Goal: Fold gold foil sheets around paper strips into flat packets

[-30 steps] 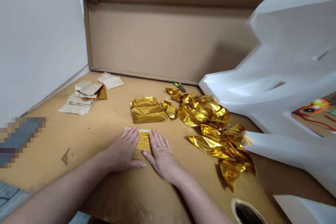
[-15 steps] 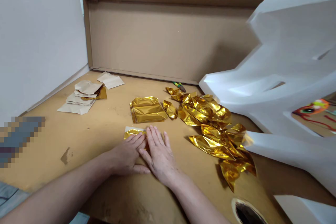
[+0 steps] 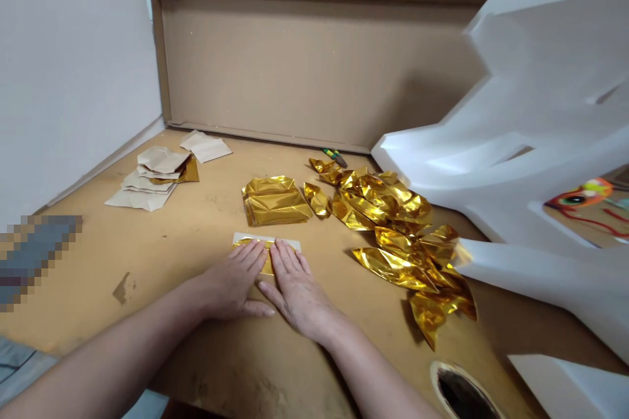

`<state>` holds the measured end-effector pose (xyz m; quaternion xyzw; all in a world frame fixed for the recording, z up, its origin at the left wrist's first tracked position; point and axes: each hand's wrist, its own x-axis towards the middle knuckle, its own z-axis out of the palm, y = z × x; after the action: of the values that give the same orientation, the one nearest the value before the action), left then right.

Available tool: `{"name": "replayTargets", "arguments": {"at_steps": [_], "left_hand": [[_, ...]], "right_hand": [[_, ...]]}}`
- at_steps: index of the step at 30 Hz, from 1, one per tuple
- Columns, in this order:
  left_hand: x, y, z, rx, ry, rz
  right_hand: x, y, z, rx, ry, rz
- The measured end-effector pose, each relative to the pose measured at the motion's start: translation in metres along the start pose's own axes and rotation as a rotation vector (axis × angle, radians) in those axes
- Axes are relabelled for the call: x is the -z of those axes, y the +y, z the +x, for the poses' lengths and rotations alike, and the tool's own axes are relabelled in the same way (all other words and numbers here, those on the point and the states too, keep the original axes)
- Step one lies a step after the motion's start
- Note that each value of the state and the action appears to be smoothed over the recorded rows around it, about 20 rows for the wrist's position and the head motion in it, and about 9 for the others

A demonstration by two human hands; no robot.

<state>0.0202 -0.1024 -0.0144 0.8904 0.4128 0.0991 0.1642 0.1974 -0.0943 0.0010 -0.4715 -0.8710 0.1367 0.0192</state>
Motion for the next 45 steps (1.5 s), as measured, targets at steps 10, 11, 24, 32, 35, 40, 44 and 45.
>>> {"name": "replayTargets", "arguments": {"at_steps": [10, 11, 24, 32, 35, 40, 44, 45], "left_hand": [[0.016, 0.005, -0.003, 0.045, -0.071, 0.047], [0.017, 0.006, -0.003, 0.05, -0.079, 0.049], [0.014, -0.01, 0.003, 0.031, 0.05, 0.027], [0.01, -0.025, 0.01, -0.045, 0.188, -0.071], [0.01, -0.029, 0.012, -0.074, 0.23, -0.132], [0.011, -0.031, 0.014, -0.088, 0.26, -0.196], [0.014, -0.029, 0.016, 0.004, 0.24, -0.187], [0.016, -0.028, 0.016, 0.024, 0.23, -0.182]], "right_hand": [[0.004, 0.002, -0.001, -0.011, -0.018, -0.065], [0.004, 0.003, -0.002, -0.015, -0.024, -0.068], [0.014, 0.01, -0.005, -0.05, -0.071, -0.064], [0.017, 0.017, -0.004, -0.14, 0.001, -0.123], [0.023, 0.018, -0.001, -0.197, 0.078, -0.156], [0.027, 0.021, 0.004, -0.202, 0.301, -0.113], [0.02, 0.021, 0.006, -0.084, 0.412, -0.017], [0.018, 0.021, 0.007, -0.07, 0.413, 0.001]]}}
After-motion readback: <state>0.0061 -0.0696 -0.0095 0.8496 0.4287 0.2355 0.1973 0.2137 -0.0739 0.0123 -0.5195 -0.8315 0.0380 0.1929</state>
